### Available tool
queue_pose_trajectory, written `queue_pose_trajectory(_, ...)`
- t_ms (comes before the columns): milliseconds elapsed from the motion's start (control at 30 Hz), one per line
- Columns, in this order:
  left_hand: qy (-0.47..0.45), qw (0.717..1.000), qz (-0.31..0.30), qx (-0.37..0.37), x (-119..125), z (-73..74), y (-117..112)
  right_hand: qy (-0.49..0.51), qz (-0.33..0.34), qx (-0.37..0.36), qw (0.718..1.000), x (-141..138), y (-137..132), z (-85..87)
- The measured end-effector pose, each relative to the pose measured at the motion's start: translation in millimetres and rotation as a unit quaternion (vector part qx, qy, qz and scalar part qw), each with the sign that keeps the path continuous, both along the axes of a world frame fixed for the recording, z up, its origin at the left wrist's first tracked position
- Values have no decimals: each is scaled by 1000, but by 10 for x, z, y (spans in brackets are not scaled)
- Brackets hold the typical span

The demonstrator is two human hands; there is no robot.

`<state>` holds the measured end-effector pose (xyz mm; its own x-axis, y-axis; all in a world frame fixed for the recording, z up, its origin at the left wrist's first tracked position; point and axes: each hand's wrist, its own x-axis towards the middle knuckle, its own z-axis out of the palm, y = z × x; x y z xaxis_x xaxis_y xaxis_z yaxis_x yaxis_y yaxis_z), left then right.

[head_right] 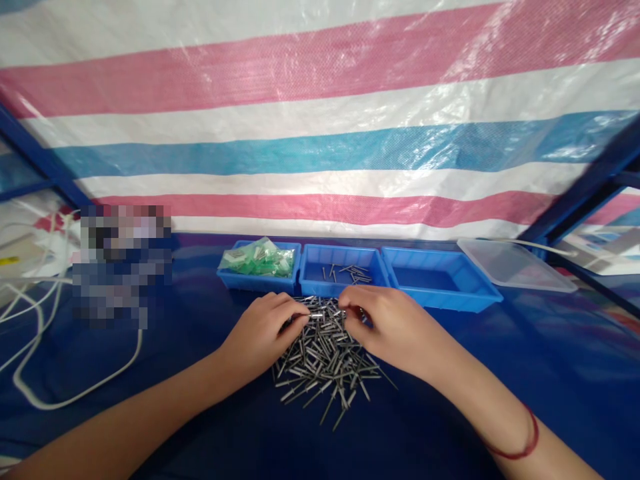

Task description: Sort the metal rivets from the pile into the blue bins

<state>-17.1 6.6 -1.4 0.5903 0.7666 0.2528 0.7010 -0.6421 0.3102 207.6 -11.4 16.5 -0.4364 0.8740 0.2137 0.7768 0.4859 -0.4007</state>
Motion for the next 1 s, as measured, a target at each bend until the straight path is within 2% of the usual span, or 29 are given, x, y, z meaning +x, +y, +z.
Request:
queue_pose_trajectory(67, 9, 1000, 1, 8, -3, -13, 0, -32, -2, -29, 999, 50, -7, 45)
queue_pose_trajectory(200, 0, 1000, -4, 28, 1, -30, -24, -55, 39, -74, 995, 61, -11, 62)
queue_pose_trajectory(400, -1, 999, -22, 26, 12, -22, -48, -52, 51, -50, 996, -4, 22, -65)
queue_pose_trajectory(633, -13, 999, -40, 10, 14, -40, -59, -6, 91, -36, 995, 20, 57, -95)
queue_pose_trajectory(833, -49, 995, -80, -28, 13, 0, -47, 116, 53, 31, 991, -133, -60, 7)
queue_pose_trajectory(1000, -114, 984, -128, -52, 28, -9, -33, 189, 37, 38, 980, -249, -141, -32)
